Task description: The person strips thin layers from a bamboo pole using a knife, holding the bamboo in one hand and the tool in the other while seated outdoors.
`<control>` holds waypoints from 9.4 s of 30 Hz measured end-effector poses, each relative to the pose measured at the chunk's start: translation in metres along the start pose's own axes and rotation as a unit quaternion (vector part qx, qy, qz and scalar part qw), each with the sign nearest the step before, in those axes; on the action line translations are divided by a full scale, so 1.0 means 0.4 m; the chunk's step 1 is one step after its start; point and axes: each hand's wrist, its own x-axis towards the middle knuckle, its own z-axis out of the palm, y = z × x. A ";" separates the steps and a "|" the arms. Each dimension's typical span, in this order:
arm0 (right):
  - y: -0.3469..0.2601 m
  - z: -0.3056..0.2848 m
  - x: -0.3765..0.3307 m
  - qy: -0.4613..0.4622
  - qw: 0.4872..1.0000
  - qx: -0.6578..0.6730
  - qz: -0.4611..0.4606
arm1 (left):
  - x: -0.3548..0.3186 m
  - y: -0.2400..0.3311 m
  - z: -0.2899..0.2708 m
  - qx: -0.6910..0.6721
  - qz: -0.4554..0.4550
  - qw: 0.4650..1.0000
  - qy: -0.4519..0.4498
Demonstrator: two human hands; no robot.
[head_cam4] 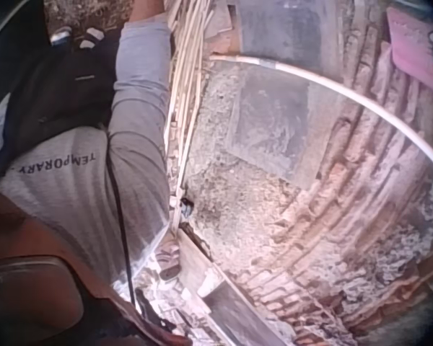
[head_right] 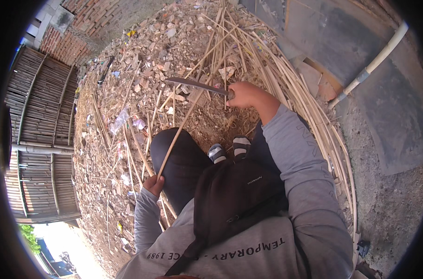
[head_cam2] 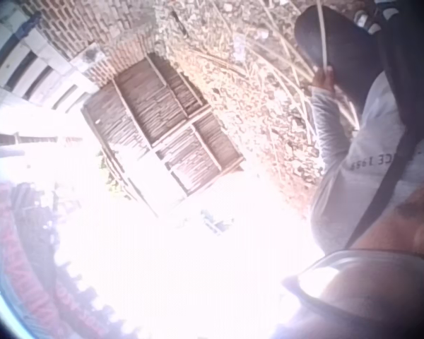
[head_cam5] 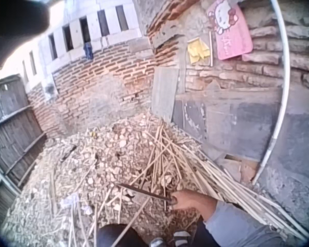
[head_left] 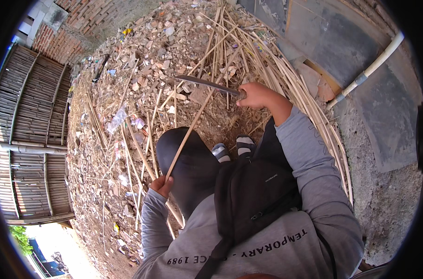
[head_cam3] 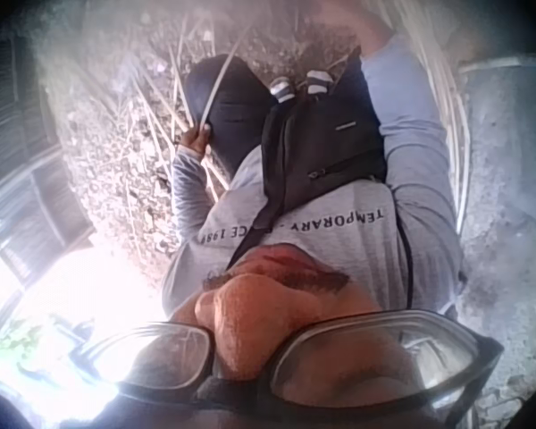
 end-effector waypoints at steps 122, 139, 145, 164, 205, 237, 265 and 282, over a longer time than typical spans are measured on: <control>0.017 0.024 0.007 0.043 0.984 0.168 -0.035 | -0.094 0.067 -0.045 0.424 0.197 0.868 0.170; -0.003 -0.006 -0.024 -0.025 0.988 0.150 0.000 | -0.058 0.043 -0.029 0.416 0.277 0.750 0.433; -0.014 0.000 -0.025 -0.002 0.994 0.113 -0.010 | -0.054 0.032 0.108 0.271 0.303 0.864 0.296; -0.003 -0.005 -0.028 0.158 0.978 0.076 -0.110 | -0.088 -0.051 -0.028 0.380 0.127 0.893 0.205; -0.073 0.015 -0.036 -0.017 0.995 -0.073 -0.067 | -0.022 0.024 0.020 0.163 0.068 0.981 0.075; -0.044 0.047 -0.011 -0.122 0.985 -0.062 -0.108 | 0.005 -0.025 -0.004 0.085 0.060 0.994 0.040; -0.007 0.064 0.004 -0.041 0.989 -0.090 -0.113 | 0.015 -0.017 -0.023 0.069 -0.006 0.998 0.003; -0.050 0.048 -0.018 -0.120 0.982 -0.091 -0.111 | 0.014 -0.012 -0.011 0.098 0.043 0.994 0.021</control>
